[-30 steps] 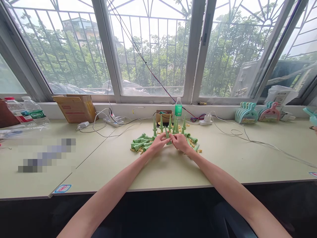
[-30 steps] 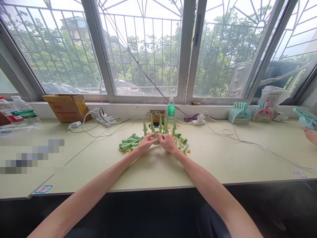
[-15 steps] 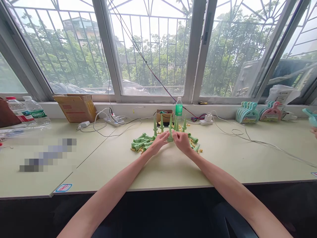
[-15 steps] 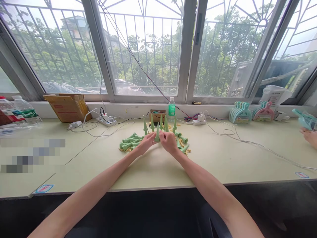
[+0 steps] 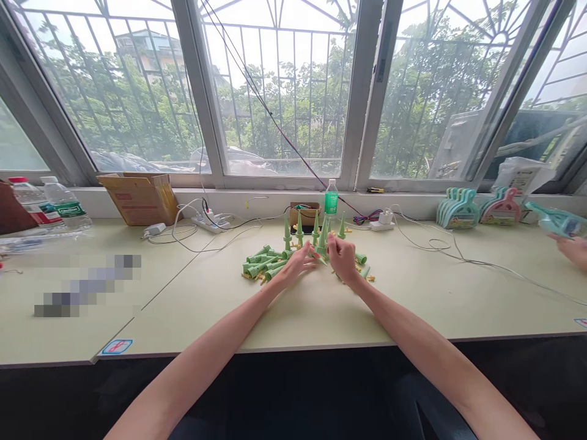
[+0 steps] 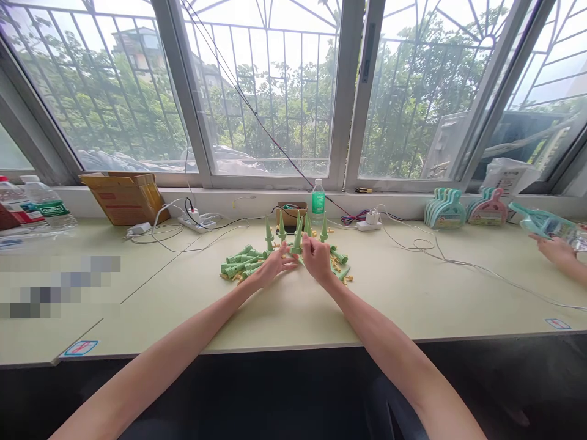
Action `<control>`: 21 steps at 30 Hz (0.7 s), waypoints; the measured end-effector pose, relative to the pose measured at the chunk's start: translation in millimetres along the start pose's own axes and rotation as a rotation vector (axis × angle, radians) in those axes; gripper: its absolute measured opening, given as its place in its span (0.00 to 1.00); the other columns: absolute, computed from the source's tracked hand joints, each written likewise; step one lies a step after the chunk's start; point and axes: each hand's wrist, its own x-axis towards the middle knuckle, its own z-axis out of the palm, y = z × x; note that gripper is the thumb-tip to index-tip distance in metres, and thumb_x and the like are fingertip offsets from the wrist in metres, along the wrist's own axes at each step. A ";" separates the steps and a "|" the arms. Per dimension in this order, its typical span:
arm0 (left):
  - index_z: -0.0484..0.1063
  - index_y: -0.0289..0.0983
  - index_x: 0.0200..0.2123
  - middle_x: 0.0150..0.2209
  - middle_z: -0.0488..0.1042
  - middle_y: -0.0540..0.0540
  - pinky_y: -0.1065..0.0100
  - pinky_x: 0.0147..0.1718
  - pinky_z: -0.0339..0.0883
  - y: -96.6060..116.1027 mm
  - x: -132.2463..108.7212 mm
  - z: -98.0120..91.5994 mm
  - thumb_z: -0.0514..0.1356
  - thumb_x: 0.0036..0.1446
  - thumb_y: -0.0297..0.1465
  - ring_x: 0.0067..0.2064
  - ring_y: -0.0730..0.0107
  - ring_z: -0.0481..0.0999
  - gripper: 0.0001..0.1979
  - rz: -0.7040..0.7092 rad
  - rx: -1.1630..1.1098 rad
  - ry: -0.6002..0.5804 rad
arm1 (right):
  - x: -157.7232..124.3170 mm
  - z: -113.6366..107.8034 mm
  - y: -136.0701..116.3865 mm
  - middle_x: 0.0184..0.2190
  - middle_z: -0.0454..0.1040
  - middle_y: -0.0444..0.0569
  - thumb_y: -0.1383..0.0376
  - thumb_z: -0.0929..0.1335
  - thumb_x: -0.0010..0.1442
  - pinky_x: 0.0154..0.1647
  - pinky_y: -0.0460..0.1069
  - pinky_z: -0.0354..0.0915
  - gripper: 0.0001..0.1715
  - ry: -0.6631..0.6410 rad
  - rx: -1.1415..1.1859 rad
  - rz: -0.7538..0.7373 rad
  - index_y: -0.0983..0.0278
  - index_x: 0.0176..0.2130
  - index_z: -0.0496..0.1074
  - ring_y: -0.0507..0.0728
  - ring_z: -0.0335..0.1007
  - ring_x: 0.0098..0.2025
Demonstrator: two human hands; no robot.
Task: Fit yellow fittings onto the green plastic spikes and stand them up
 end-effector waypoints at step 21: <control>0.67 0.36 0.30 0.28 0.67 0.48 0.70 0.26 0.63 11.0 -4.4 4.5 0.49 0.59 0.53 0.27 0.73 0.66 0.25 0.283 0.435 0.136 | 1.1 6.6 11.8 0.18 0.63 0.43 0.50 0.54 0.67 0.25 0.46 0.52 0.30 -0.249 0.051 -0.034 0.64 0.20 0.58 0.49 0.54 0.21</control>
